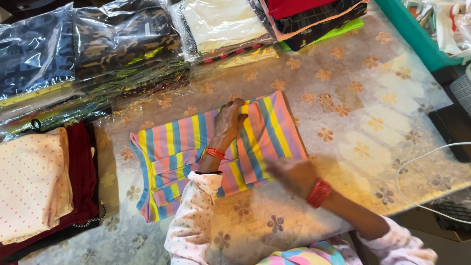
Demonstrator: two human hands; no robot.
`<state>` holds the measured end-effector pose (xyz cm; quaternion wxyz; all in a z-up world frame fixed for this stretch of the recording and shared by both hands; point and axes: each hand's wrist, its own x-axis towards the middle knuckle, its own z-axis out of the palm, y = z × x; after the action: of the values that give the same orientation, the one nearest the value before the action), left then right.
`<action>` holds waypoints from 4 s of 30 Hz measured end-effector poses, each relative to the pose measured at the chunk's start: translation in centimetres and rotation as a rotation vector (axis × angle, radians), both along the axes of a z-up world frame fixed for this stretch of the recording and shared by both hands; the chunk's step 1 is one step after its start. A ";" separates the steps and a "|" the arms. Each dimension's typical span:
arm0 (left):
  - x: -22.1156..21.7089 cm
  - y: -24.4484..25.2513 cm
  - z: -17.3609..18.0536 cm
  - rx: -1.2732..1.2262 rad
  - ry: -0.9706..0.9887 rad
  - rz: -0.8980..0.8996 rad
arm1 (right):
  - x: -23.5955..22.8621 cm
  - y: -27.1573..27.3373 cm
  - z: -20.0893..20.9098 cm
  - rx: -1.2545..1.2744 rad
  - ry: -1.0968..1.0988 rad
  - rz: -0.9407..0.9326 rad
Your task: Folding a striped t-shirt on a workstation.
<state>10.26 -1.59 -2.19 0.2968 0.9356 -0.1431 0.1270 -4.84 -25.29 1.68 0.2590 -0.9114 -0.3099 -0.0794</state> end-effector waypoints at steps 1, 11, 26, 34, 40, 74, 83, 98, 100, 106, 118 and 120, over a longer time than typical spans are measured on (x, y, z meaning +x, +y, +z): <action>0.1 0.2 0.4 0.000 0.000 0.000 | 0.2 -1.2 -0.2 0.000 0.000 0.000; 0.6 1.7 -1.9 -0.285 -0.039 0.115 | 0.3 -4.6 -1.8 0.039 0.028 0.145; -12.9 -4.2 2.6 0.166 0.007 -0.065 | 4.4 -5.1 -1.4 0.013 -0.054 -0.142; -15.3 -3.3 3.7 0.311 0.223 0.016 | 6.2 -5.1 -1.6 -0.084 -0.045 -0.261; -14.1 -4.6 4.1 -0.621 0.268 0.013 | 8.5 -4.4 -2.1 0.053 0.185 -0.362; -21.6 -7.5 -0.6 0.373 -0.224 -0.034 | 21.9 -1.1 -4.2 -0.138 0.335 -0.447; -21.6 -6.7 -1.5 0.427 -0.304 -0.087 | 22.9 -1.5 -3.9 -0.184 0.405 -0.398; -18.3 -11.2 0.6 0.300 -0.280 -0.118 | 24.3 -3.5 -7.5 0.140 0.647 -0.271; -18.2 -11.3 -0.2 0.313 -0.328 -0.093 | 23.9 -3.0 -7.0 0.185 0.676 -0.269; -17.6 -10.9 -0.9 0.399 -0.381 -0.079 | 24.7 -2.4 -8.5 0.437 0.773 -0.104; -19.6 -3.3 -1.2 -0.958 0.339 0.265 | 23.8 7.9 -7.6 1.113 1.077 -0.021; -20.3 -2.2 -2.2 -1.138 0.130 0.247 | 24.1 10.5 -8.7 1.037 0.985 0.015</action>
<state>-10.04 -3.84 -4.42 0.7435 0.6449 0.0762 0.1598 19.29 -14.74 -7.06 0.7693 -0.5986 -0.0857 0.2059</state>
